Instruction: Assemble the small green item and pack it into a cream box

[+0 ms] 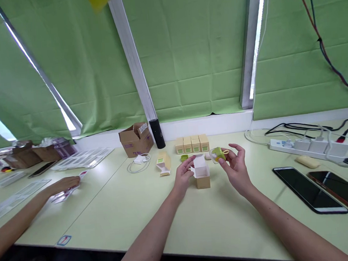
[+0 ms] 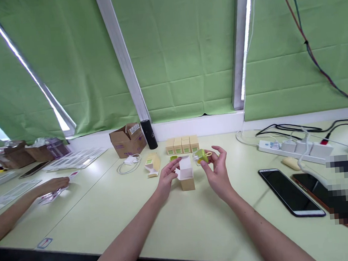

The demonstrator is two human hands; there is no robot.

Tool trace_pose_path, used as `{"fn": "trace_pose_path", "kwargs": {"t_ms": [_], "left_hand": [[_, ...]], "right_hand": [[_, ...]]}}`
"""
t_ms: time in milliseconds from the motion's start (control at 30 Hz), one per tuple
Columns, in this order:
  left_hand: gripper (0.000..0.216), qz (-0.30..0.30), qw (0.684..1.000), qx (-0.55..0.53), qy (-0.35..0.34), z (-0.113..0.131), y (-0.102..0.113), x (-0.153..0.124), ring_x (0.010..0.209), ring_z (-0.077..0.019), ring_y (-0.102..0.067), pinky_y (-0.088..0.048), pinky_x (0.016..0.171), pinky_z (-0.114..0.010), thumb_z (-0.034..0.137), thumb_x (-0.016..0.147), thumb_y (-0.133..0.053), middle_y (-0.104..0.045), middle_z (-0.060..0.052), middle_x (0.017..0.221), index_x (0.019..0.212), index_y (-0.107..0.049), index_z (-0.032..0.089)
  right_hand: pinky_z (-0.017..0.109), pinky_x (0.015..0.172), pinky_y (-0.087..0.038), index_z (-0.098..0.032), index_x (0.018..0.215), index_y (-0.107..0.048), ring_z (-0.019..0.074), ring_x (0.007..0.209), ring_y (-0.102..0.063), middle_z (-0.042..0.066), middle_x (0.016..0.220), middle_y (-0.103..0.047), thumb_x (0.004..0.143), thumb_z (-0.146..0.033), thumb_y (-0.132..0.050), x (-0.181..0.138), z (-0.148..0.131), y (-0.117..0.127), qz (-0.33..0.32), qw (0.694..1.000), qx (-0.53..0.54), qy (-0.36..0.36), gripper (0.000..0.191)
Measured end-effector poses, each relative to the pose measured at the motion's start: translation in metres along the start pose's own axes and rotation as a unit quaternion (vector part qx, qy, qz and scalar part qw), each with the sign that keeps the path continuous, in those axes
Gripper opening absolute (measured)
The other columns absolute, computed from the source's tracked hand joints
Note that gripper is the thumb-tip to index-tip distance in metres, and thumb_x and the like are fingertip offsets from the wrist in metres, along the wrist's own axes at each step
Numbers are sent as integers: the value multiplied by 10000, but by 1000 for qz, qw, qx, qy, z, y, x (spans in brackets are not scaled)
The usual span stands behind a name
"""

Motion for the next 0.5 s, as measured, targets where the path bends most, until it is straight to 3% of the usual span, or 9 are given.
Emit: {"fn": "trace_pose_path", "kwargs": {"t_ms": [267, 500], "left_hand": [[707, -26, 999, -32, 6, -5, -3, 1, 1174, -281, -612, -484, 797, -306, 167, 626, -611, -703, -123, 1336, 1329, -679, 185], [727, -23, 999, -35, 11, -6, -1, 1, 1168, -269, -615, -489, 828, -314, 159, 609, -592, -688, -117, 1370, 1332, -674, 176]], "right_hand": [[439, 1006, -541, -375, 1355, -224, 217, 1180, -628, 90, 1398, -553, 992, -510, -536, -13, 0, -18, -79, 996, 46, 1, 498], [409, 937, -563, -363, 1345, -237, 201, 1076, -655, 88, 1409, -545, 997, -534, -529, -9, 5, -14, -59, 998, 22, -14, 485]]}}
Point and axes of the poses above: each hand's wrist, its own x-axis towards the middle knuckle, its own y-axis out of the back of the hand, z = x × y, the point moved 2 cm from there along x, towards the middle knuckle
